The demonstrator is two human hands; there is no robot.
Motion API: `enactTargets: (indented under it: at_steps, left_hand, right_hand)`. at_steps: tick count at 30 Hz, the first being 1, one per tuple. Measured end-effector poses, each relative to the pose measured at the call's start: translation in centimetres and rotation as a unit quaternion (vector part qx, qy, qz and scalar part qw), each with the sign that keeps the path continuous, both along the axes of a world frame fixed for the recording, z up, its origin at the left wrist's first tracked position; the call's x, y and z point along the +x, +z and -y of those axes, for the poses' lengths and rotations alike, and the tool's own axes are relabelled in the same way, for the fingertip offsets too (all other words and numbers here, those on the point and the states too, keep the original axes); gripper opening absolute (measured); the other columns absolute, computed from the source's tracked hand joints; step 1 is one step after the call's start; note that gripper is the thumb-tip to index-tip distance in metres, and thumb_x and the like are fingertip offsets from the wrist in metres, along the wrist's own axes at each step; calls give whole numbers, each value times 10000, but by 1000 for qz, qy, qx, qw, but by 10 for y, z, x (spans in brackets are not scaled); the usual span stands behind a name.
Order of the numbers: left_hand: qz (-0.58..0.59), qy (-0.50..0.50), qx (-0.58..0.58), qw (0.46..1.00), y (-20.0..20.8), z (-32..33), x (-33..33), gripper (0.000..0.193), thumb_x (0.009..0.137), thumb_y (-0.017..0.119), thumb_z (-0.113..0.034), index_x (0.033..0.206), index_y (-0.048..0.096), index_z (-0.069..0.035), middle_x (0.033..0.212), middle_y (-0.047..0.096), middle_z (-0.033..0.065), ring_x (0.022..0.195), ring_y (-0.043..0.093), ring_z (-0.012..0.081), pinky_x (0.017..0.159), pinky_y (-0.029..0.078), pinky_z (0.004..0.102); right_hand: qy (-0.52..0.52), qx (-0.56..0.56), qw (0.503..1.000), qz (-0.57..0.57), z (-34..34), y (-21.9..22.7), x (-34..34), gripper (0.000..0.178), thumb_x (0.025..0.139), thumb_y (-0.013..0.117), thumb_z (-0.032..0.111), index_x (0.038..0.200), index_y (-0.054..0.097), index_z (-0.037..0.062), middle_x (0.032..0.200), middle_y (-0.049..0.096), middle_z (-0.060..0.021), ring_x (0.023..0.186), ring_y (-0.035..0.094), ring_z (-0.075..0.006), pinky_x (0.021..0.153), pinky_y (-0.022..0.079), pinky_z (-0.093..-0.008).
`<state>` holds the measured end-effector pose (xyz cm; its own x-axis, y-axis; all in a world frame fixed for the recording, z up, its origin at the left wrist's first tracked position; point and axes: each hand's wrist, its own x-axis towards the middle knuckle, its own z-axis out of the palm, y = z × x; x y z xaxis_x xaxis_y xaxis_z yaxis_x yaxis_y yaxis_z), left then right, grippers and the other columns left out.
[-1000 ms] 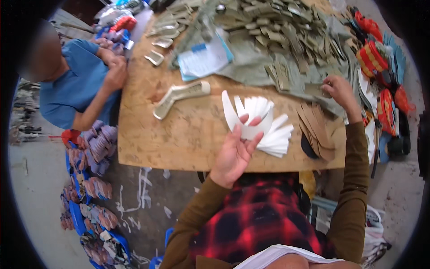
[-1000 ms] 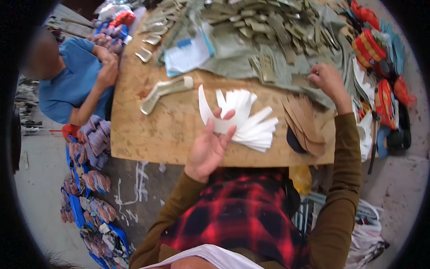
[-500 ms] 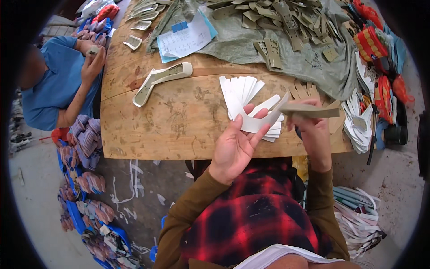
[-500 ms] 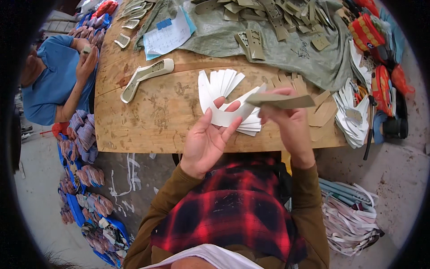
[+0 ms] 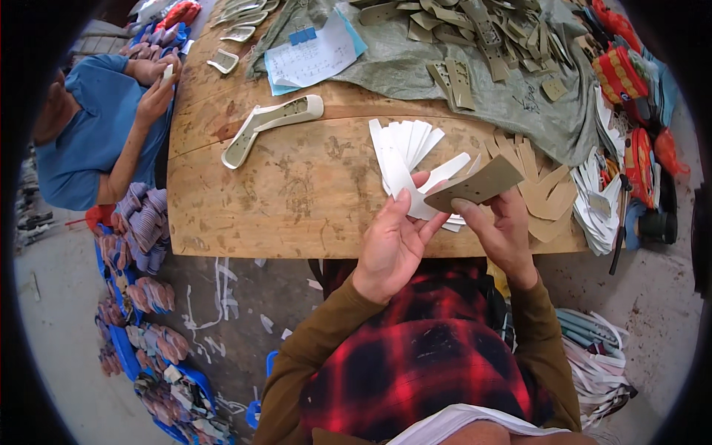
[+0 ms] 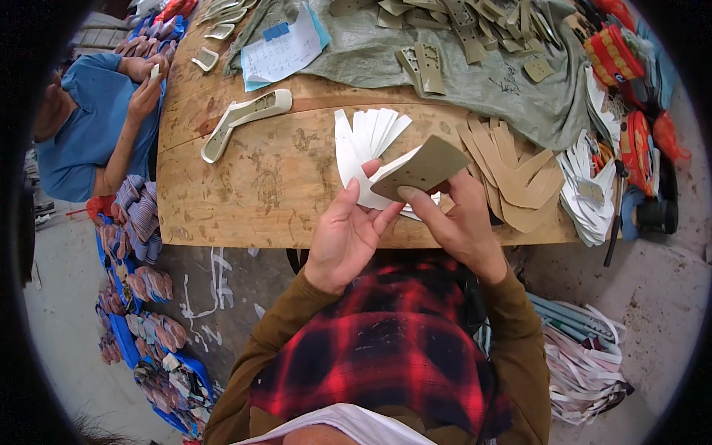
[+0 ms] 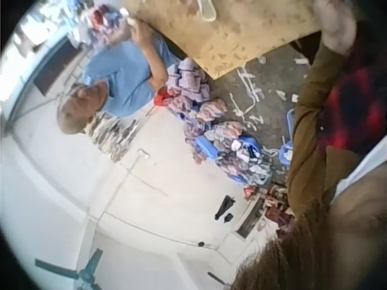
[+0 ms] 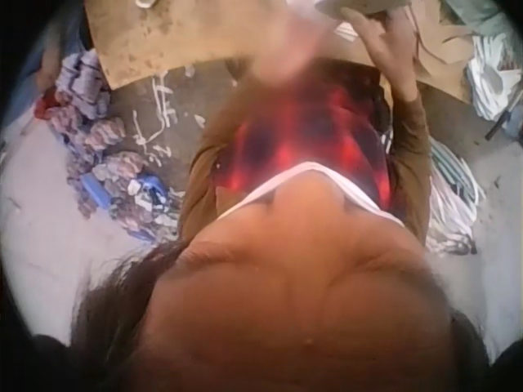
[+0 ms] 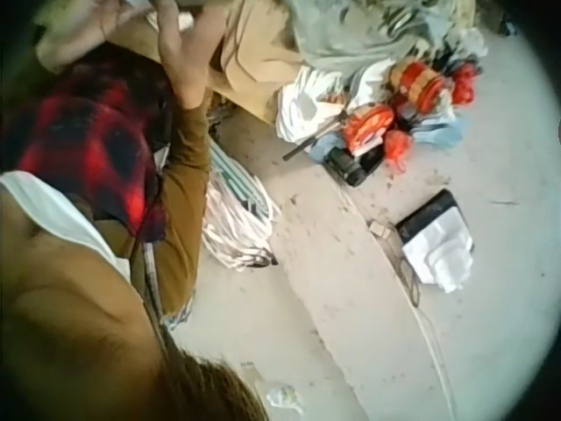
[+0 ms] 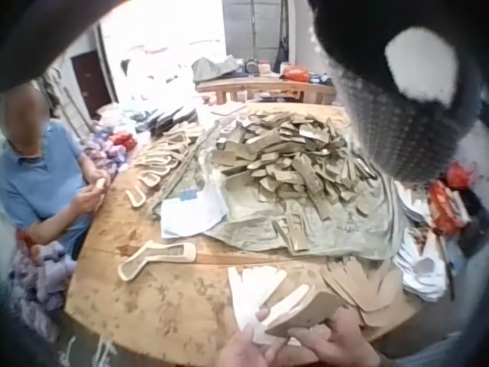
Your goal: The person assembles sandals by hand at a wooden workbench. They pick up white foam insoles and tan leather straps, aligning the components and pressing them together to form the footwear. The person handles the parts one at a time, occasionally reaching for new materials from piles on the table.
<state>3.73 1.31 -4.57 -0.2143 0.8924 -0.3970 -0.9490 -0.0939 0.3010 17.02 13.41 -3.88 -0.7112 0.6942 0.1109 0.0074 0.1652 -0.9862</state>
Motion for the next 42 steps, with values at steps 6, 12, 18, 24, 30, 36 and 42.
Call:
enactTargets:
  at_steps: [6,12,18,24,30,36,42]
  left_hand:
    - [-7,-9,11,1000,-2,0,0,446,1056,381,-295,1424,373,-44,1377,494,110,1253,493,203,1057,437,356]
    - [-14,-10,8,1000,-1,-1,1,433,1056,385,-297,1406,405,-43,1365,505,104,1245,497,198,1061,423,357]
    - [-19,-15,11,1000,-5,0,1,425,1056,388,-292,1399,419,-44,1365,505,100,1240,498,199,1064,415,364]
    - [-21,-15,11,1000,-7,0,3,422,1054,393,-292,1398,424,-48,1360,511,94,1236,500,194,1058,416,366]
    - [-35,-17,3,999,-3,0,5,400,1063,362,-260,1393,429,-46,1355,527,111,1212,515,178,1049,423,348]
    - [-164,-31,-1,986,10,1,-8,395,1043,446,-268,1340,494,-12,1264,612,118,1117,593,186,994,451,309]
    - [-657,-66,-130,740,35,13,-44,148,945,615,-95,1022,665,21,893,701,137,752,679,173,630,503,282]
  right_hand:
    - [35,193,980,40,-5,7,-6,351,814,724,48,1129,588,-28,943,686,-154,830,686,-290,693,517,-364]
    - [66,260,963,39,-6,10,-9,360,802,733,44,1127,589,-13,950,681,-169,824,678,-333,675,514,-381]
    - [79,274,958,42,-8,9,-9,370,806,731,53,1140,582,-5,969,679,-162,839,672,-334,682,509,-387]
    - [86,268,958,53,-9,4,-6,373,812,727,65,1150,581,0,970,677,-157,841,662,-332,693,500,-388]
    - [79,279,955,53,-8,7,-4,380,813,722,56,1158,575,-3,970,670,-158,839,658,-336,703,505,-386]
    - [88,290,953,-8,-5,1,-2,379,760,720,2,1105,564,3,953,647,-164,801,650,-344,662,517,-391]
    - [95,444,891,-24,4,11,0,368,699,695,18,1035,544,6,953,604,-161,709,612,-292,591,504,-382]
